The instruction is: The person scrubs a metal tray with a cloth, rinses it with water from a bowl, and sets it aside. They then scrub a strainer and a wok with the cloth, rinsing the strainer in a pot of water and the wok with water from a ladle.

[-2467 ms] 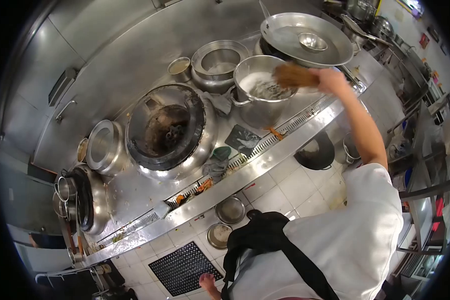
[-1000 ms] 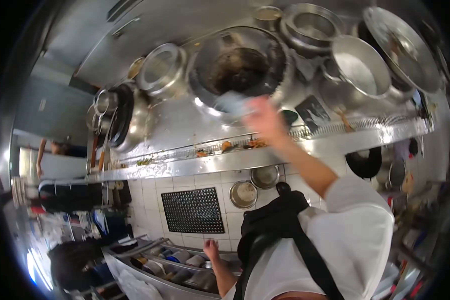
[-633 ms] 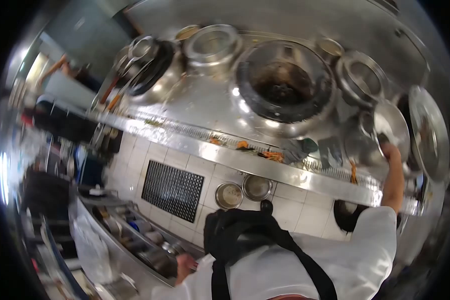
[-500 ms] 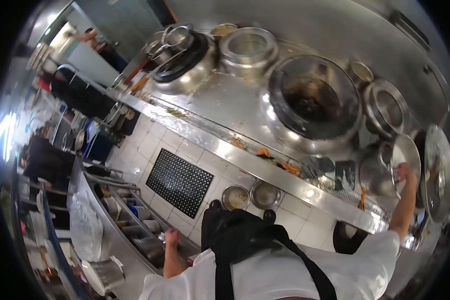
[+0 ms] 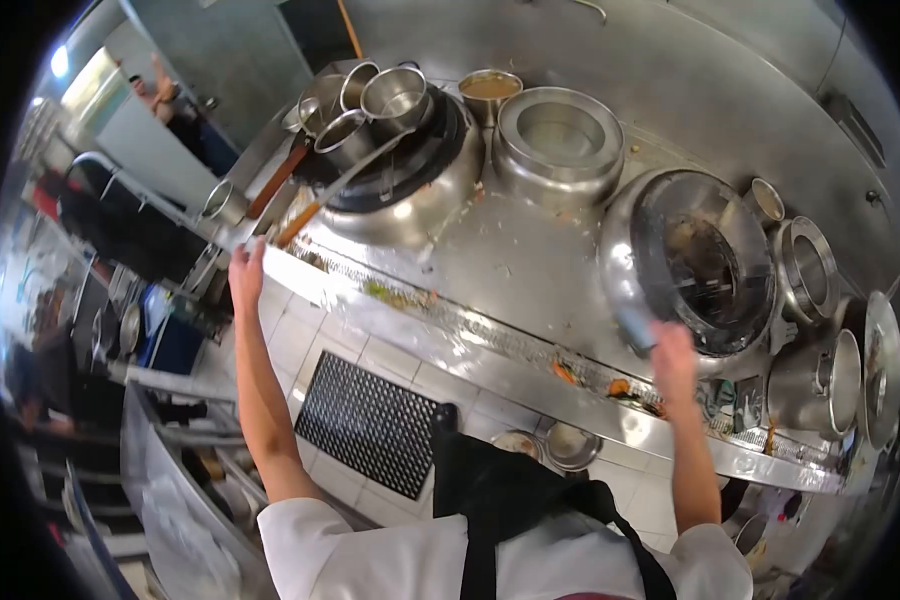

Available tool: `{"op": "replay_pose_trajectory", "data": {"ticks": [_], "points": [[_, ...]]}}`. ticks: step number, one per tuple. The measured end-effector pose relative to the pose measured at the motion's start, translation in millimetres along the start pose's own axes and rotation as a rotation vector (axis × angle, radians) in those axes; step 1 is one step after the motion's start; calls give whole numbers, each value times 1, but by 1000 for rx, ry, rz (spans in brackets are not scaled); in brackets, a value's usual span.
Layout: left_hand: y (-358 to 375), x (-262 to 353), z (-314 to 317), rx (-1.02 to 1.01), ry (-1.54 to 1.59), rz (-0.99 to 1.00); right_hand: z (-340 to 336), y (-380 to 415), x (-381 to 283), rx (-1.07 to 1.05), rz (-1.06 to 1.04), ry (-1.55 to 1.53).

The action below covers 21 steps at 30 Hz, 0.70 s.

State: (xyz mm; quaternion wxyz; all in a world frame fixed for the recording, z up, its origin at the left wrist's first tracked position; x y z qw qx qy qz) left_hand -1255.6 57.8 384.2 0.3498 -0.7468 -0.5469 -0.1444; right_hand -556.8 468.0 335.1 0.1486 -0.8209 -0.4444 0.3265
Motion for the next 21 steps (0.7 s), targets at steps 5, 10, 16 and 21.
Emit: {"op": "replay_pose_trajectory", "data": {"ticks": [5,10,16,21], "points": [[-7,58,110,-1220,292,-405,185,31,-17,-699,372,153],[0,133,102,-1579,932,-571,246,50,8,-712,786,144],[70,181,78,-2057,2217,-810,239,77,-2,-78,900,350],[126,226,101,-2046,1834,-642,218,80,28,98,977,168]]}}
Point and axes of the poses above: each hand's wrist, its own y-axis away from the middle knuckle, its own z-axis out of the palm, x = y × z, the point moved 9 cm from there along -y, towards the middle knuckle, and after that the axes turned 5 degrees about -y, right-handed, at the moved point
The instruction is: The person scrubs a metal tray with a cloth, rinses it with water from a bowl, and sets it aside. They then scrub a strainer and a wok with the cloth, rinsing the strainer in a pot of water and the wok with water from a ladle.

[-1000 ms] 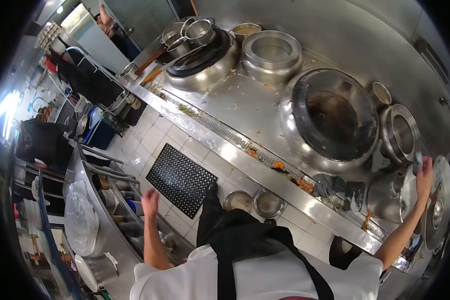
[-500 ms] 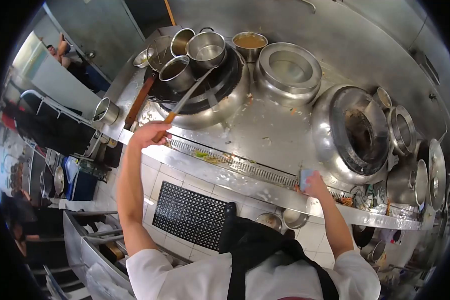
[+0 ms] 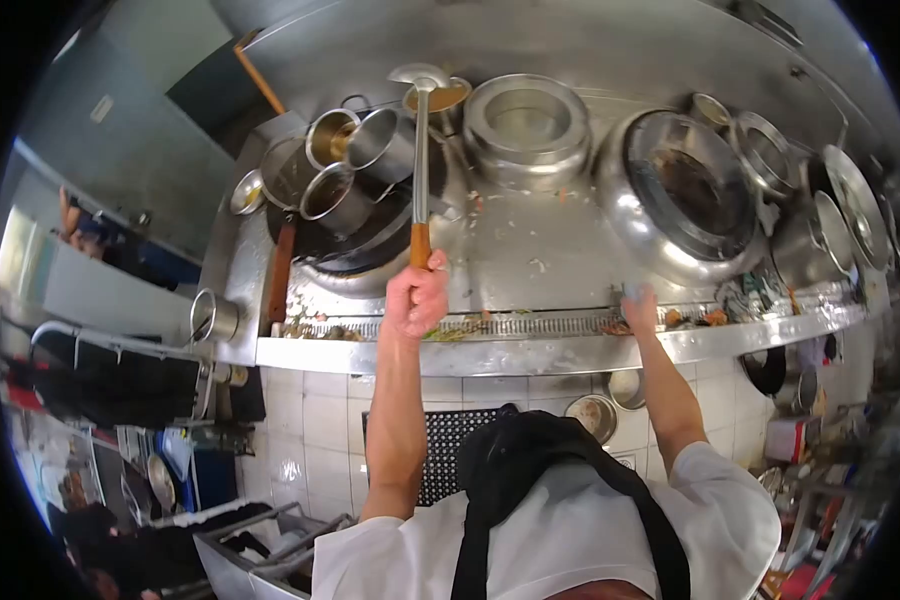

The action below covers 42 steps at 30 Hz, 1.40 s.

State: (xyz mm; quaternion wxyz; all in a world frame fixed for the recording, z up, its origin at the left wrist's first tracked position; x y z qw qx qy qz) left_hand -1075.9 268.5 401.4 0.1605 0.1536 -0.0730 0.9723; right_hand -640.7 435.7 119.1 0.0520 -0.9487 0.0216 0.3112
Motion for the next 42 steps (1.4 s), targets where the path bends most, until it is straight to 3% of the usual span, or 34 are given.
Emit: {"op": "replay_pose_trajectory", "data": {"ticks": [1,2,3,5,6,7,8,9,13,14,16,20,22,23,24,27,29,30,32,33,35,36,38,39,41,42], "points": [[-6,-5,-16,300,-300,-56,-6,-2,6,-15,102,-286],[0,-6,-28,416,-714,-144,-7,0,6,-24,201,-580],[2,-24,-13,392,-729,-174,-21,2,-2,8,224,-589],[23,-37,11,661,-1300,-155,-42,18,-36,-93,234,-1045],[25,-49,5,642,-1304,-207,-40,21,-41,-88,264,-1189],[34,-53,-3,728,-1498,-233,-41,21,-41,-82,298,-1322],[43,-57,-12,809,-1694,-261,-50,21,-52,-73,279,-1300],[46,-61,-20,767,-1908,-208,-60,22,-69,-67,264,-1285],[70,-105,-61,783,-2100,-518,-75,0,-120,62,-51,-635],[73,-111,-64,783,-2153,-574,-59,-8,-115,59,-28,-640],[71,-112,-50,807,-2185,-622,5,-26,-124,-213,-136,-335],[57,-110,-27,805,-2249,-759,97,-84,-115,-42,-33,-281],[58,-106,-34,733,-2323,-758,156,-87,-154,-120,-377,-68],[65,-99,-27,751,-2315,-786,140,-78,-153,-144,-374,-80],[62,-90,-18,742,-2399,-832,117,-71,-164,-362,-583,97],[46,-89,-8,674,-2504,-774,128,-85,-173,-751,-691,441],[23,-84,-12,631,-2557,-832,141,-107,-192,-405,-753,426],[22,-76,-17,609,-2570,-809,140,-114,-181,-394,-741,429],[31,-48,-26,602,-2594,-824,128,-79,-180,-540,-1160,61],[43,-41,-28,604,-2611,-858,114,-73,-183,-556,-1146,56],[53,-41,-40,616,-2631,-791,47,-137,-179,-324,-670,262],[62,-42,-48,637,-2635,-736,42,-134,-179,-309,-670,279],[79,-48,-69,658,-2580,-675,11,-120,-118,173,-59,-386],[83,-55,-75,662,-2494,-645,31,-104,-104,181,-47,-380],[110,-61,-106,588,-2452,-514,114,-82,-60,-145,227,-466],[122,-58,-115,598,-2458,-517,134,-99,-44,-136,226,-475]]}}
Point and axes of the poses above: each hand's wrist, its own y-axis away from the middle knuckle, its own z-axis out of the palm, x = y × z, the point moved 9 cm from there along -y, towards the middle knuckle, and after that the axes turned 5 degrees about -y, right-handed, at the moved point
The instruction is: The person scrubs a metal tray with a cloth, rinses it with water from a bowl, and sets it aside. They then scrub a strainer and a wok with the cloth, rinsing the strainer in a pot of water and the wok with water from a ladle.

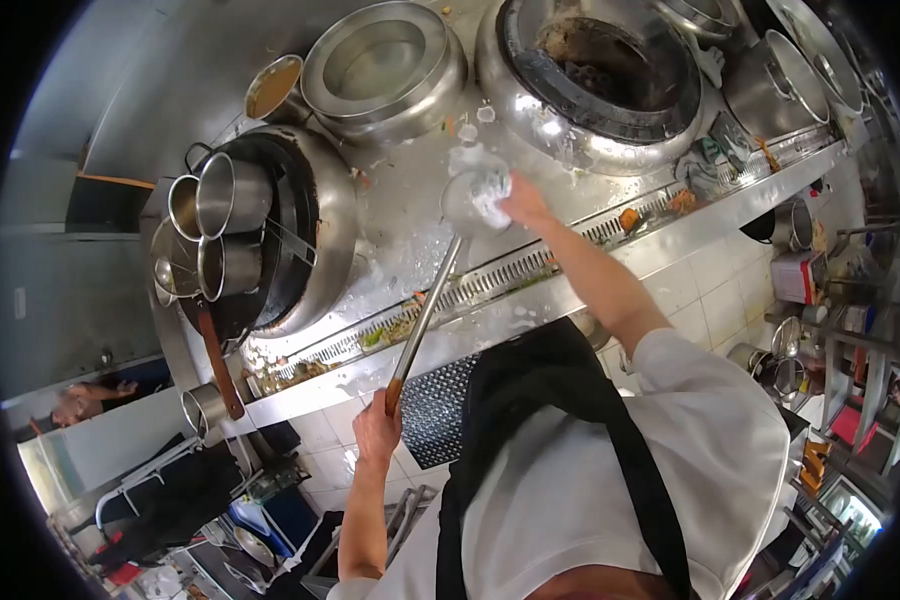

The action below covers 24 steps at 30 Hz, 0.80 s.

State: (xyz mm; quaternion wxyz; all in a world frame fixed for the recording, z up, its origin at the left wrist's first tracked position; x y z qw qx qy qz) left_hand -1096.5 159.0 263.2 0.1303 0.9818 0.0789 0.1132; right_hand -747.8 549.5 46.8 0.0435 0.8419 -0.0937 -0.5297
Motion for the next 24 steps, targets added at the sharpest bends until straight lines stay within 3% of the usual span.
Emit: {"op": "replay_pose_trajectory", "data": {"ticks": [2,3,5,6,8,9,11,13,14,16,17,19,20,22,23,24], "points": [[11,-15,-9,39,-70,32,50,-10,0,-370,-505,252],[12,-18,-16,99,-115,64,47,-8,-21,-374,-503,249],[4,-33,-33,169,-314,84,56,12,-112,-569,-675,714],[-7,-33,-48,164,-387,96,65,18,-144,-580,-684,712],[-20,-26,-85,206,-537,125,107,69,-169,-966,-975,892],[-25,-23,-97,274,-604,139,111,64,-152,-960,-976,889],[-22,-29,-89,235,-570,71,74,42,-145,-539,-1011,467],[-13,-39,-56,90,-499,-122,13,37,-107,-269,-452,370],[-5,-41,-44,105,-403,-158,7,46,-112,-268,-450,377],[12,-35,-25,30,-317,-187,-5,60,-81,-329,-202,698],[15,-30,-21,-6,-312,-177,-7,74,-87,-323,-190,693],[18,-11,-33,-24,-288,-166,-15,88,-142,-59,-507,731],[18,-2,-39,-31,-280,-170,-3,90,-135,-69,-514,738],[19,15,-56,-32,-255,-182,37,116,-132,-81,-964,797],[20,20,-64,-22,-255,-185,33,118,-132,-76,-973,795],[22,19,-74,-21,-250,-196,47,119,-115,-383,-864,760]]}}
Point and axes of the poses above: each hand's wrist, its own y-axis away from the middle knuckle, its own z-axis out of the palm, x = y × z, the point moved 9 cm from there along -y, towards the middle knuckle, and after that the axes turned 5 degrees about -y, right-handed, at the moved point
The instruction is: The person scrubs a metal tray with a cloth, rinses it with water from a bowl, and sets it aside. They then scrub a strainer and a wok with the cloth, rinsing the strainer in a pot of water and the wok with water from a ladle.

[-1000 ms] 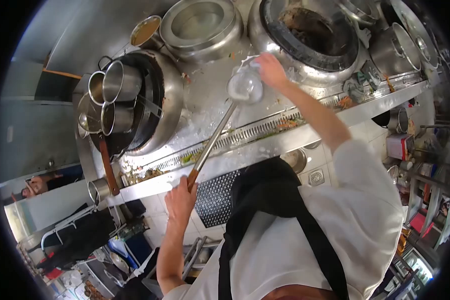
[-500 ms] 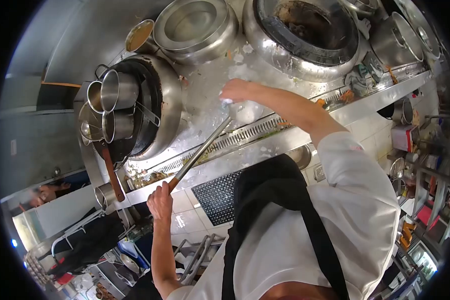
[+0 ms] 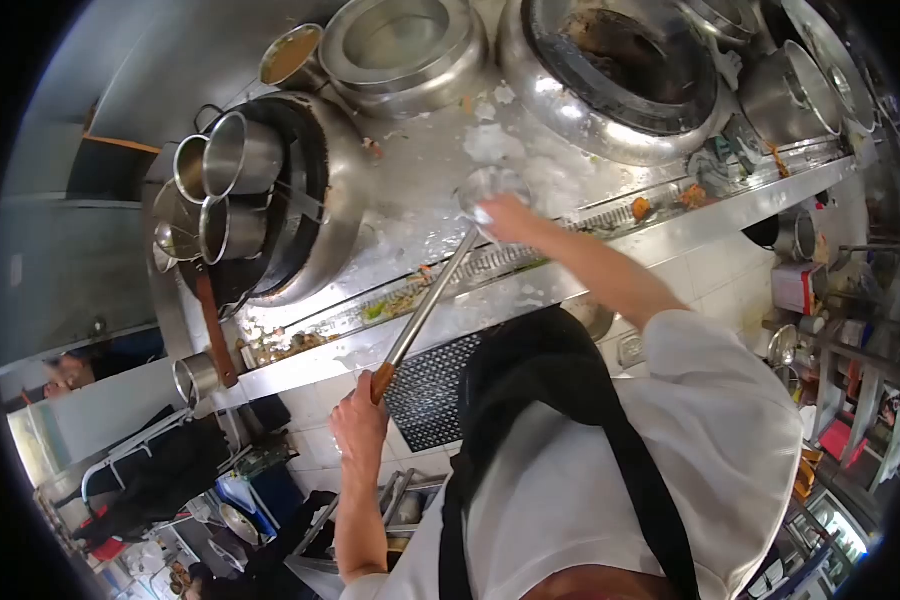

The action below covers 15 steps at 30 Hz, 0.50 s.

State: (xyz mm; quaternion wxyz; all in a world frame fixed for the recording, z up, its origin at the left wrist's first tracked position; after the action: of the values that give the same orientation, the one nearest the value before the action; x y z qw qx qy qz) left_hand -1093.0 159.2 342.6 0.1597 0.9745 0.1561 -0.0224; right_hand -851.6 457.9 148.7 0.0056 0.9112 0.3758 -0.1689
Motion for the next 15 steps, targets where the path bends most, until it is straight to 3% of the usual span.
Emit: {"op": "replay_pose_trajectory", "data": {"ticks": [1,3,5,6,8,9,11,12,14,15], "points": [[5,-4,-5,-12,1,-9,26,12,-7,-266,-16,-176],[8,6,-3,-71,-28,-1,51,-1,20,-335,57,-41],[4,14,5,-121,-50,47,7,-23,15,174,-27,157],[-5,11,8,-74,-34,22,13,-24,14,180,-6,170],[-17,-4,1,-50,13,-17,49,-25,-2,60,-30,-303],[-21,-7,1,-49,9,-8,26,-21,7,66,-21,-303],[-26,-14,17,-106,101,-41,2,-1,58,-266,184,110],[-28,0,28,-99,148,-5,-12,13,54,-260,191,116],[-36,34,46,-120,224,-45,-77,70,72,547,684,-331],[-41,48,58,-118,235,-42,-46,88,70,670,800,-497]]}}
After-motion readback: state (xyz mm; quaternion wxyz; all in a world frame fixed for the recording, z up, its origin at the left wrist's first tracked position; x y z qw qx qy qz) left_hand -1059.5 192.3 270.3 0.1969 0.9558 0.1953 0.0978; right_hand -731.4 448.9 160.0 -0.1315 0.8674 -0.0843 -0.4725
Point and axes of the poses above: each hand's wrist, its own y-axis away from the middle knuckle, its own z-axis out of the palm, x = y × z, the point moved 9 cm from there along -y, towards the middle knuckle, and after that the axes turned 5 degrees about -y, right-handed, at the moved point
